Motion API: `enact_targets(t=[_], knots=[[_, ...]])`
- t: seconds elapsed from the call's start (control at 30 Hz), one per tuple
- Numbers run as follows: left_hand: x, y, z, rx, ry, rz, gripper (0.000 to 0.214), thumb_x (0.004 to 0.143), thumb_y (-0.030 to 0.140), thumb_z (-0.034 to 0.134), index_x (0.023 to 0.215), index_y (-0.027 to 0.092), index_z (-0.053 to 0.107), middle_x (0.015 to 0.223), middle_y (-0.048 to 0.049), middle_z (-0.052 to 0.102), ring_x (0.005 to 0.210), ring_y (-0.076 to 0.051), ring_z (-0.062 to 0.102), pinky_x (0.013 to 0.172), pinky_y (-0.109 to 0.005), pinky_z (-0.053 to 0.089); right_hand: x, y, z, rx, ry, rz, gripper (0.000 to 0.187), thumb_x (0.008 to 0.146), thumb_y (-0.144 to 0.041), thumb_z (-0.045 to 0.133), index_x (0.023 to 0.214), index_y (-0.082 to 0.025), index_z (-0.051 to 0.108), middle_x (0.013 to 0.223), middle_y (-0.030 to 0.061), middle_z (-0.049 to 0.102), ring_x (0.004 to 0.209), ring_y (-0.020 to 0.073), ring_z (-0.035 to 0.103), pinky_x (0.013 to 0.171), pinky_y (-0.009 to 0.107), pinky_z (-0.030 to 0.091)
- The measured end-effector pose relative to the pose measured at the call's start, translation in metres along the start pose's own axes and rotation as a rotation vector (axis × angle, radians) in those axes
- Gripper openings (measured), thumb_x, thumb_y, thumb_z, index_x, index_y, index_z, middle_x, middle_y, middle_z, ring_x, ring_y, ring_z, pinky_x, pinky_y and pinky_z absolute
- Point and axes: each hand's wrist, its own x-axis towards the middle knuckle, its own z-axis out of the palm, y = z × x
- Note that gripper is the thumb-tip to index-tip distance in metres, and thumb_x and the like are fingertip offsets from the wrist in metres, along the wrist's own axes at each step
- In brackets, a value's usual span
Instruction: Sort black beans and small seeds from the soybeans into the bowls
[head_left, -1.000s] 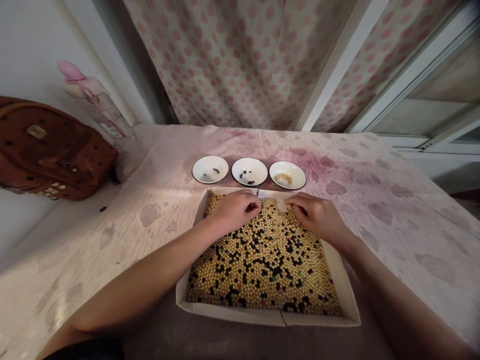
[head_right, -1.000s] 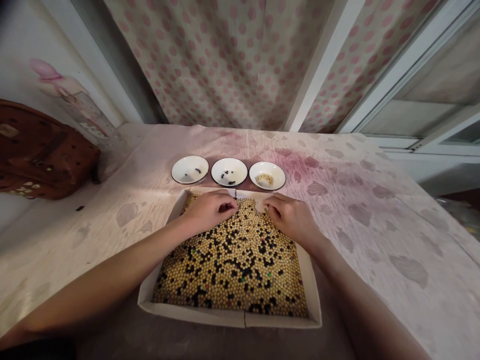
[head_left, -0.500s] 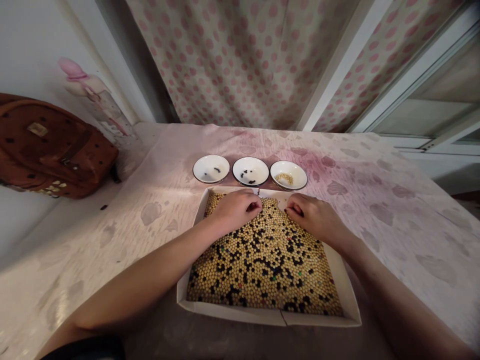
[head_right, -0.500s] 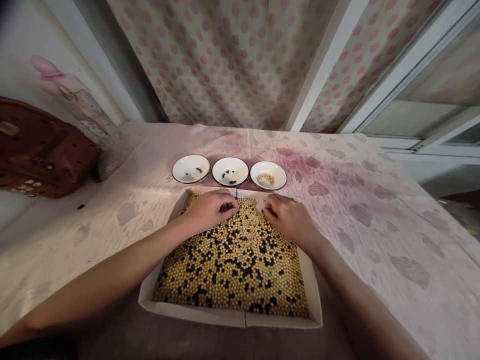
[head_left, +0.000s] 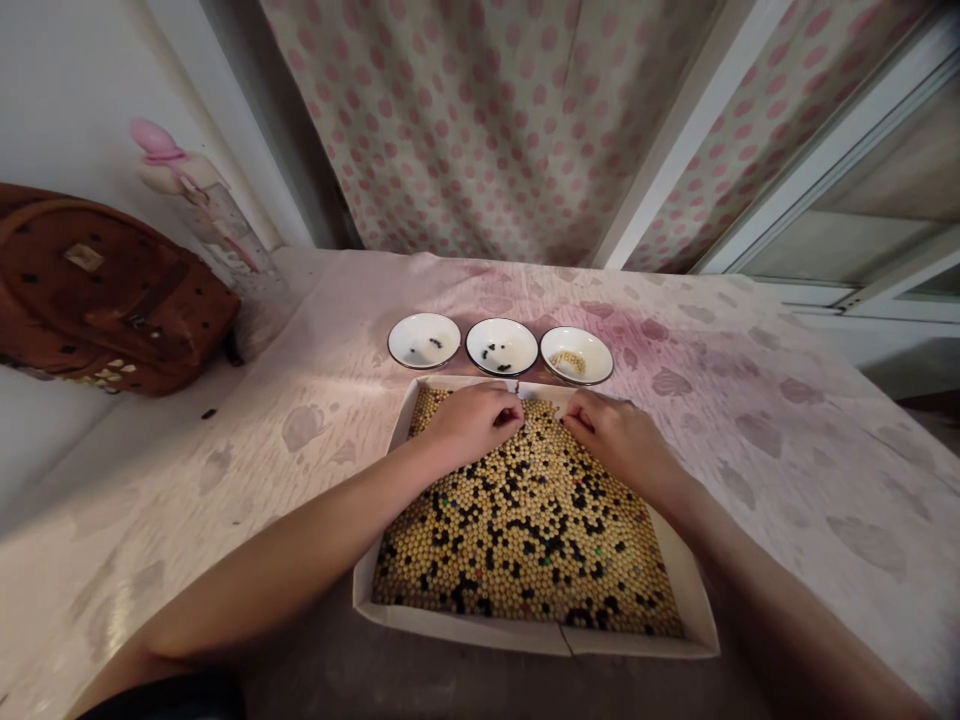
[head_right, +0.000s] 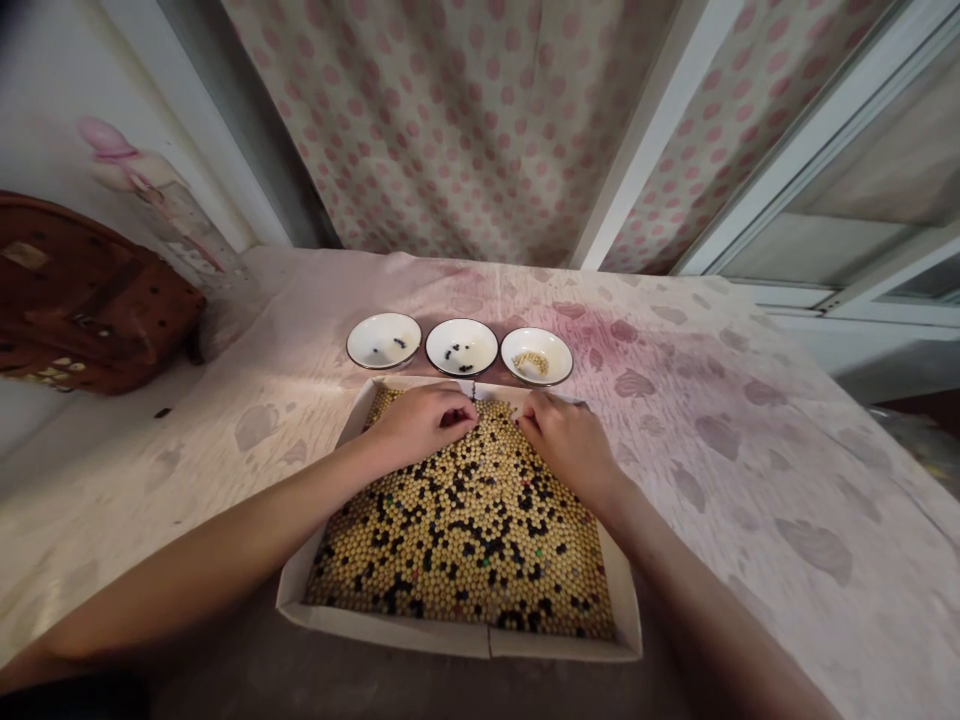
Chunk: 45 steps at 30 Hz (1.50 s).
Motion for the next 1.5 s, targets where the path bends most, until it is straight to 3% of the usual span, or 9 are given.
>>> enact_targets(t=[0.53,0.83,1.0,1.23,1.5], knots=[[0.001,-0.001,0.001,-0.017,-0.004,0.004,0.012,0.091,0.021,0.064,0.090,0.022,0.075,0.088,-0.0018,0.072,0.077,-0.015,0.063,0.070,-0.029,0.044,0.000,-0.004,0.008,-0.054,0.123,-0.032,0.014,0.095,-0.026,0.045,0.085,-0.023,0.055,0.070,0.0031,0.067,0.059,0.0189,0.060,0.057,0.033,0.037],[0.001,0.000,0.000,-0.013,-0.018,-0.015,0.011,0.090,0.020,0.065,0.089,0.021,0.076,0.089,-0.0018,0.071,0.078,-0.015,0.063,0.069,-0.029,0.043,0.020,0.014,-0.001,0.005,0.403,0.155,0.014,0.095,-0.032,0.051,0.090,-0.021,0.059,0.064,0.0000,0.058,0.056,0.0166,0.054,0.057,0.029,0.032],[0.001,0.000,0.000,-0.006,-0.025,-0.016,0.011,0.091,0.021,0.064,0.092,0.021,0.076,0.090,-0.0018,0.071,0.078,-0.015,0.063,0.070,-0.029,0.043,0.024,0.022,0.003,0.055,0.428,0.182,0.021,0.095,-0.034,0.050,0.103,-0.020,0.062,0.065,0.0003,0.059,0.056,0.0176,0.054,0.058,0.029,0.032],[0.001,-0.001,0.000,-0.011,-0.020,-0.015,0.012,0.091,0.020,0.064,0.090,0.021,0.075,0.089,-0.0015,0.071,0.077,-0.014,0.063,0.069,-0.028,0.043,0.016,0.015,-0.002,0.112,0.445,0.172,0.019,0.093,-0.029,0.049,0.096,-0.020,0.065,0.067,0.0006,0.061,0.054,0.0154,0.051,0.059,0.029,0.034],[0.001,0.001,-0.001,-0.018,-0.030,-0.025,0.011,0.089,0.017,0.064,0.089,0.020,0.075,0.089,-0.0016,0.072,0.078,-0.015,0.063,0.070,-0.028,0.044,0.004,0.008,-0.003,0.037,0.327,0.050,0.022,0.092,-0.023,0.047,0.093,-0.021,0.068,0.072,0.0008,0.068,0.059,0.0156,0.060,0.060,0.029,0.036]])
